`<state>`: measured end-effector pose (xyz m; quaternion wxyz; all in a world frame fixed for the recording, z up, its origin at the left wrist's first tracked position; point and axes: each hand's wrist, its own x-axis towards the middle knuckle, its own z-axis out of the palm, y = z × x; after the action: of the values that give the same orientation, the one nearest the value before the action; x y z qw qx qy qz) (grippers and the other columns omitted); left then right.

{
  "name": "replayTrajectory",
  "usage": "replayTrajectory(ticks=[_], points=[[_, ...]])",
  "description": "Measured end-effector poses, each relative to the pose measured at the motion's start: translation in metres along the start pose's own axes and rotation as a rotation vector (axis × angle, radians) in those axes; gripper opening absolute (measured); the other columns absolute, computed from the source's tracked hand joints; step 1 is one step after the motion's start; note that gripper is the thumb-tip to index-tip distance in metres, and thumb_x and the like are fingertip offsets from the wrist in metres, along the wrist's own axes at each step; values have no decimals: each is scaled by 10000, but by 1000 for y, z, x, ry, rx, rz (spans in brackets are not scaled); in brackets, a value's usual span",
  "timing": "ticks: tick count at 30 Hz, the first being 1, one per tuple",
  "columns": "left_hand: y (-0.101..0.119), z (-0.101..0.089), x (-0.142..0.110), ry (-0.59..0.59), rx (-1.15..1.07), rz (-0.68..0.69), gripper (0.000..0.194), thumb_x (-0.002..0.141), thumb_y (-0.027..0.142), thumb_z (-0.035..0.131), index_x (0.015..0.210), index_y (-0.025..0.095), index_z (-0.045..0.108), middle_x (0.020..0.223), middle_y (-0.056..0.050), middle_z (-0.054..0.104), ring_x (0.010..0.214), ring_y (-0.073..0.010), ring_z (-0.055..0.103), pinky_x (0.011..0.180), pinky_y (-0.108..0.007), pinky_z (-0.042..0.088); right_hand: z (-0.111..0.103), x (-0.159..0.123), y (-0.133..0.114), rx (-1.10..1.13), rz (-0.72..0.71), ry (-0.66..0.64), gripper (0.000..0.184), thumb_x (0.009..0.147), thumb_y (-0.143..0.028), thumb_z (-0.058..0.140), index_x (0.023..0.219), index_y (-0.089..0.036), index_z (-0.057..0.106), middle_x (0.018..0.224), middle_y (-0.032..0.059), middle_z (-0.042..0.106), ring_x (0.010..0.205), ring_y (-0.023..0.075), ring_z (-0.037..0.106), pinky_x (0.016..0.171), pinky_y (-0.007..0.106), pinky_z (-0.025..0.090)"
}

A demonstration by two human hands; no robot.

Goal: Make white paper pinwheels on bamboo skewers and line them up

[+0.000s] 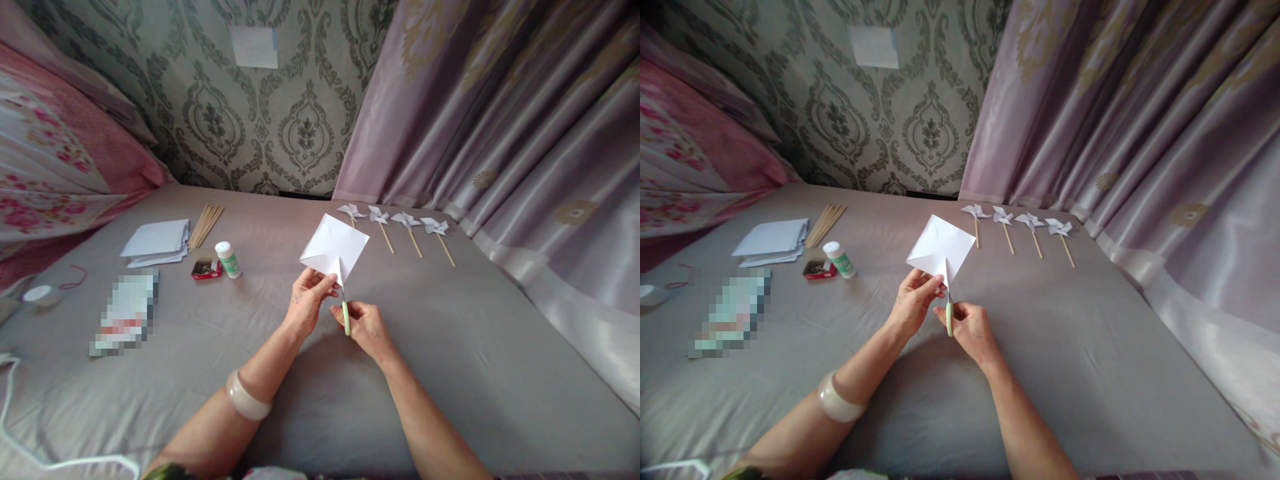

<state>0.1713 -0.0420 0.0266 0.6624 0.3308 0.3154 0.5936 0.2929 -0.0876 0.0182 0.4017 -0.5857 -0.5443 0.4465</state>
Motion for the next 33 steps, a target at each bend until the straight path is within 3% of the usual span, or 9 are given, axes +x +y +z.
replayTrajectory(ticks=[33], points=[[1,-1,0,11,4,1,256,637,268,779,845,177,661,650,24,588,620,-100,569,553,-213,442,0,0,2,-54,4,8,412,702,-500,664,520,-168,502,488,-33,435,497,87,356,466,232,274]])
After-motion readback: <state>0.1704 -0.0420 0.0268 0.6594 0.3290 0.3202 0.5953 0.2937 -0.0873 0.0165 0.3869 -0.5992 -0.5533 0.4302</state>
